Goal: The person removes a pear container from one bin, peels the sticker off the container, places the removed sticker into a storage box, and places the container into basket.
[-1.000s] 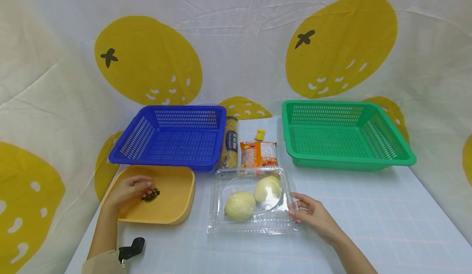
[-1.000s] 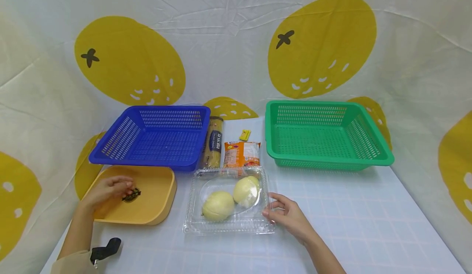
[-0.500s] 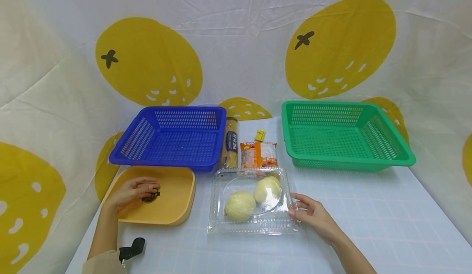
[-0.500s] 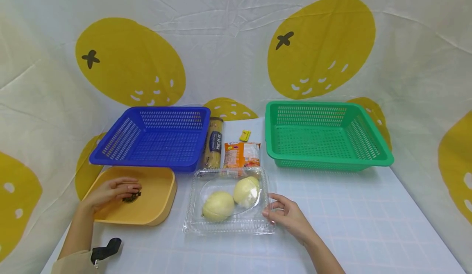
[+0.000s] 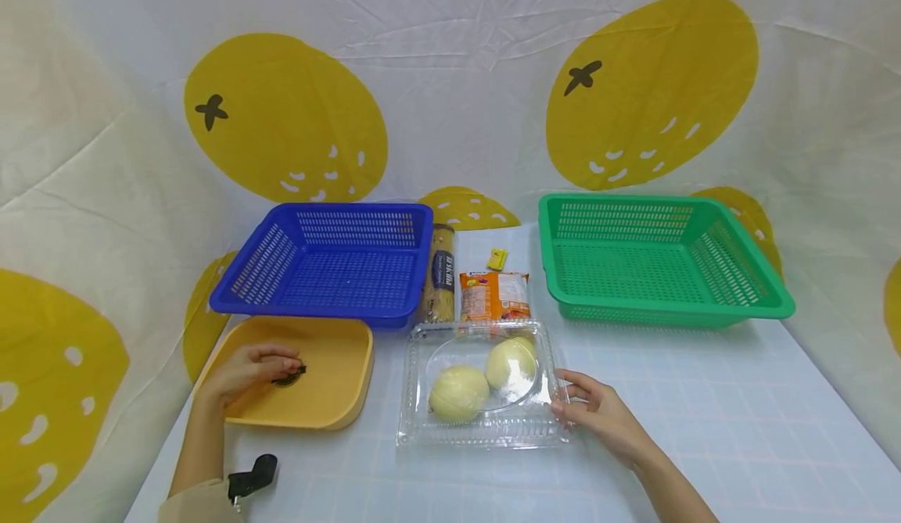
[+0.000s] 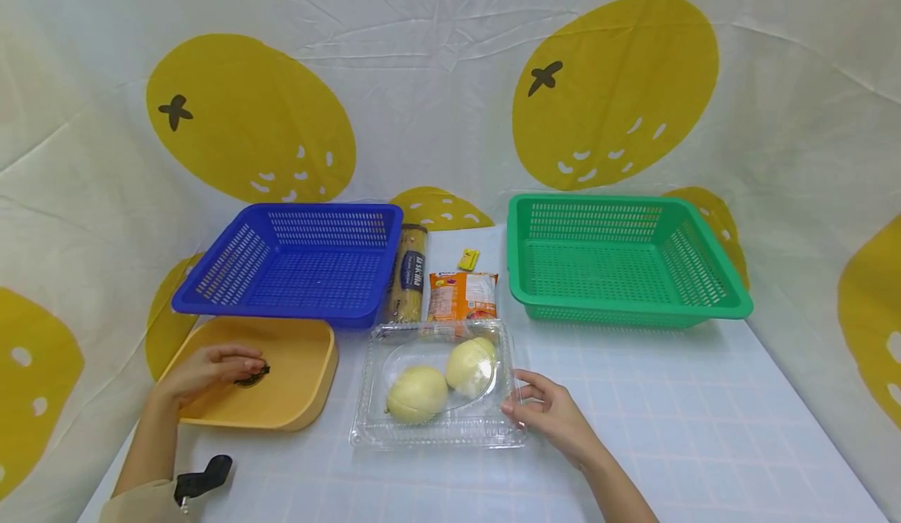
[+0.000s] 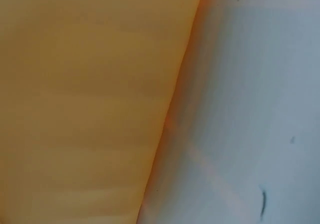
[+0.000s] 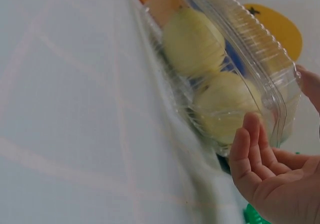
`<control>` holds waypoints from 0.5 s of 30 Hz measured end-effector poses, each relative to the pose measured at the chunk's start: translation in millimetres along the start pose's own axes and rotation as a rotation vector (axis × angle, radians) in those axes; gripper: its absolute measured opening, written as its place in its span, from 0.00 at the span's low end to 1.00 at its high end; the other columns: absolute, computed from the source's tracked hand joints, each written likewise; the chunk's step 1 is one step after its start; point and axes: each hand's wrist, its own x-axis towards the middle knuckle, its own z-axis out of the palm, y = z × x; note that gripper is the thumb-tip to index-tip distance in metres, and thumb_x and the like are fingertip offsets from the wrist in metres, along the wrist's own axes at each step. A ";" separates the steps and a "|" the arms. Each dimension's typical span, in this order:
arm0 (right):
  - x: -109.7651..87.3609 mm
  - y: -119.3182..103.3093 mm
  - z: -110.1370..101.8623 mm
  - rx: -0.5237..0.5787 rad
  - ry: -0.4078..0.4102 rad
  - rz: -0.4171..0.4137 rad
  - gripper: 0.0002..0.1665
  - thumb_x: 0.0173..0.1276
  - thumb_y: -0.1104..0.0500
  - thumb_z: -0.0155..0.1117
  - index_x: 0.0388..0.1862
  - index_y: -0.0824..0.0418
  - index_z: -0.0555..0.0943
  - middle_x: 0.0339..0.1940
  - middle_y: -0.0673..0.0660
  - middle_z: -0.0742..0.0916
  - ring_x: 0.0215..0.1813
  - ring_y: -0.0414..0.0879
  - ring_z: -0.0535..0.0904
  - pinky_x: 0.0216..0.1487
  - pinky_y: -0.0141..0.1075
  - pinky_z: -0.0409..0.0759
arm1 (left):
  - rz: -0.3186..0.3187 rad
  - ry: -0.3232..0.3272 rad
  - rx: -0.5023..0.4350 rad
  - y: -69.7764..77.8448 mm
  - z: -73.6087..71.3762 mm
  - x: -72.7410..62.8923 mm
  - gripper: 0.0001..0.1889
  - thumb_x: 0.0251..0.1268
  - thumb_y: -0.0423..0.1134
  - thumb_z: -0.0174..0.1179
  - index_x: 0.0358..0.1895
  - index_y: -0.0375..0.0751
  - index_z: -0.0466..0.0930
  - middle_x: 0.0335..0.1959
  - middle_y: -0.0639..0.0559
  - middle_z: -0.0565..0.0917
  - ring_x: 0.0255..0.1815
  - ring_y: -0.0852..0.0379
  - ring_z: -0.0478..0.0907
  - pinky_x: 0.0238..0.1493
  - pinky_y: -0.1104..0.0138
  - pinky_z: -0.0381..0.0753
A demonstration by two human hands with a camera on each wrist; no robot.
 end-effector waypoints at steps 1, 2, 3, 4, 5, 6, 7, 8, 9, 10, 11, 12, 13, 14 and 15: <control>-0.1 0.0 0.0 0.000 0.001 0.000 0.40 0.63 0.63 0.64 0.67 0.79 0.57 0.41 0.57 0.79 0.35 0.37 0.79 0.37 0.32 0.81 | -0.009 -0.002 0.012 0.2 0.0 -0.1 0.20 0.67 0.29 0.53 0.53 0.11 0.65 0.41 0.53 0.86 0.43 0.63 0.82 0.46 0.71 0.80; -0.1 0.2 -0.1 -0.001 0.001 0.000 0.40 0.63 0.63 0.64 0.67 0.79 0.57 0.41 0.58 0.79 0.35 0.37 0.79 0.37 0.32 0.81 | -0.018 0.002 0.023 0.6 0.2 -0.1 0.20 0.67 0.29 0.53 0.53 0.11 0.66 0.40 0.53 0.86 0.43 0.64 0.82 0.45 0.72 0.80; 0.0 0.3 -0.1 -0.001 0.001 -0.001 0.40 0.63 0.63 0.64 0.67 0.79 0.57 0.41 0.58 0.79 0.35 0.37 0.79 0.37 0.32 0.81 | -0.029 0.002 0.035 0.9 0.1 -0.1 0.21 0.67 0.29 0.54 0.53 0.11 0.65 0.40 0.53 0.86 0.42 0.64 0.82 0.45 0.72 0.80; 0.0 0.4 -0.1 -0.001 0.001 -0.001 0.40 0.63 0.63 0.64 0.67 0.79 0.57 0.41 0.58 0.79 0.35 0.37 0.79 0.37 0.32 0.81 | -0.038 0.006 0.044 1.2 0.1 0.0 0.21 0.66 0.29 0.54 0.53 0.11 0.65 0.40 0.52 0.86 0.42 0.65 0.82 0.44 0.73 0.80; 0.1 0.6 -0.1 0.000 0.000 -0.002 0.40 0.63 0.63 0.64 0.67 0.79 0.57 0.41 0.59 0.79 0.35 0.37 0.79 0.37 0.32 0.81 | -0.041 0.003 0.059 2.0 0.1 0.2 0.22 0.66 0.30 0.55 0.54 0.11 0.65 0.41 0.51 0.86 0.42 0.65 0.82 0.44 0.73 0.80; 0.2 0.8 0.0 0.000 0.000 -0.002 0.40 0.63 0.63 0.64 0.67 0.79 0.57 0.42 0.59 0.79 0.35 0.37 0.79 0.37 0.32 0.81 | -0.051 0.013 0.063 2.5 0.2 0.2 0.23 0.66 0.30 0.55 0.54 0.11 0.65 0.41 0.50 0.86 0.42 0.65 0.82 0.44 0.73 0.80; 0.3 0.8 0.1 0.000 0.000 -0.002 0.40 0.63 0.63 0.64 0.67 0.79 0.57 0.42 0.60 0.79 0.35 0.37 0.79 0.37 0.32 0.81 | -0.060 0.020 0.072 2.8 0.3 0.3 0.23 0.65 0.31 0.56 0.54 0.11 0.65 0.41 0.48 0.86 0.41 0.65 0.82 0.44 0.73 0.80; 0.3 0.9 0.1 0.000 0.000 -0.002 0.40 0.63 0.63 0.64 0.67 0.79 0.57 0.43 0.61 0.79 0.35 0.37 0.79 0.37 0.32 0.81 | -0.065 0.036 0.080 3.1 0.6 0.3 0.23 0.65 0.32 0.57 0.54 0.12 0.66 0.41 0.47 0.86 0.41 0.65 0.82 0.43 0.73 0.80; 0.4 0.8 0.3 0.000 0.001 -0.001 0.40 0.62 0.63 0.64 0.67 0.79 0.57 0.43 0.62 0.79 0.35 0.37 0.79 0.37 0.32 0.81 | -0.066 0.052 0.091 3.2 0.8 0.2 0.24 0.65 0.32 0.57 0.54 0.12 0.66 0.42 0.47 0.86 0.41 0.66 0.82 0.43 0.73 0.80; 0.4 0.7 0.4 0.000 0.003 0.000 0.40 0.62 0.63 0.64 0.67 0.79 0.57 0.43 0.63 0.79 0.35 0.37 0.79 0.37 0.32 0.81 | -0.060 0.078 0.096 3.4 1.2 0.0 0.24 0.65 0.32 0.57 0.54 0.12 0.66 0.42 0.45 0.85 0.41 0.65 0.82 0.43 0.72 0.80; 0.3 0.5 0.6 -0.001 0.006 0.001 0.40 0.62 0.63 0.64 0.67 0.79 0.57 0.43 0.64 0.79 0.35 0.37 0.79 0.36 0.32 0.81 | -0.053 0.113 0.106 3.5 1.7 -0.3 0.23 0.65 0.32 0.58 0.54 0.13 0.67 0.42 0.45 0.85 0.41 0.66 0.81 0.43 0.73 0.80; 0.3 0.3 0.8 -0.002 0.007 0.003 0.40 0.62 0.63 0.64 0.67 0.79 0.57 0.43 0.64 0.79 0.35 0.37 0.79 0.36 0.32 0.81 | -0.047 0.153 0.103 3.3 2.2 -0.9 0.23 0.64 0.32 0.58 0.54 0.14 0.68 0.41 0.46 0.85 0.40 0.66 0.81 0.42 0.73 0.80; 0.3 0.1 0.9 -0.004 0.010 0.005 0.40 0.62 0.63 0.64 0.67 0.79 0.57 0.43 0.63 0.79 0.35 0.37 0.79 0.36 0.31 0.81 | -0.025 0.184 0.106 3.2 2.6 -1.7 0.22 0.64 0.32 0.58 0.53 0.13 0.68 0.41 0.46 0.85 0.40 0.65 0.82 0.42 0.73 0.80; 0.3 -0.1 1.0 -0.006 0.011 0.008 0.40 0.62 0.63 0.64 0.67 0.78 0.57 0.43 0.63 0.79 0.35 0.37 0.79 0.36 0.31 0.81 | -0.006 0.220 0.100 3.6 3.4 -2.4 0.22 0.64 0.32 0.58 0.53 0.13 0.68 0.40 0.48 0.86 0.40 0.65 0.82 0.42 0.73 0.81; 0.2 -0.3 1.1 -0.007 0.012 0.010 0.40 0.62 0.63 0.64 0.67 0.78 0.57 0.43 0.63 0.79 0.35 0.37 0.79 0.36 0.31 0.81 | 0.017 0.242 0.087 4.2 4.2 -3.1 0.22 0.65 0.31 0.58 0.53 0.13 0.68 0.40 0.49 0.86 0.40 0.65 0.82 0.42 0.72 0.81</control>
